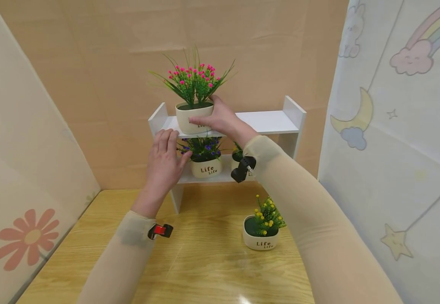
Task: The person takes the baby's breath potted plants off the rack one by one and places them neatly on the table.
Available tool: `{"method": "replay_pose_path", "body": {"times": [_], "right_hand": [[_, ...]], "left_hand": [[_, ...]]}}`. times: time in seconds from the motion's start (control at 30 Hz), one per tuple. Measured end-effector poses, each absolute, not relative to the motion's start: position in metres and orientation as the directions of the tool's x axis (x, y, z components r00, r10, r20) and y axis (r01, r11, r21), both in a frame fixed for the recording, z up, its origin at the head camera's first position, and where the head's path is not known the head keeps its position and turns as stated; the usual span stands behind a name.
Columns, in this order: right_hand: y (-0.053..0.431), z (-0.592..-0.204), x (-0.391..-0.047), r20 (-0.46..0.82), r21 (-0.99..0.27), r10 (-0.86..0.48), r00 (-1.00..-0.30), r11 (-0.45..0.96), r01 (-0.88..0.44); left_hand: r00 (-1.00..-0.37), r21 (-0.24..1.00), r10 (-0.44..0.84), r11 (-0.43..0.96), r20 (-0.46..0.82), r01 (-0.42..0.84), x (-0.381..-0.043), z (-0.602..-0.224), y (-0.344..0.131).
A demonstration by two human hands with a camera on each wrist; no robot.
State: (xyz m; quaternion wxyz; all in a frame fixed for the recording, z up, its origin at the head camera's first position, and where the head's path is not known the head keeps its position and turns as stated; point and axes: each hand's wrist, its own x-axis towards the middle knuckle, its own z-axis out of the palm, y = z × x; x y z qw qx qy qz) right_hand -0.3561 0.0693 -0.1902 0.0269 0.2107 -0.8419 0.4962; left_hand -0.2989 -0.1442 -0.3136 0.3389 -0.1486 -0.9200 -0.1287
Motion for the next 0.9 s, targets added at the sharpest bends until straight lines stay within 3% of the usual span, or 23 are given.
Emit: {"method": "replay_pose_path", "body": {"times": [0.9], "right_hand": [[0.0667, -0.1925, -0.3559, 0.275, -0.806, -0.263, -0.925, 0.460, -0.371]], "left_hand": [[-0.705, 0.135, 0.191, 0.916, 0.683, 0.379, -0.3016, -0.3142, -0.1409]]}}
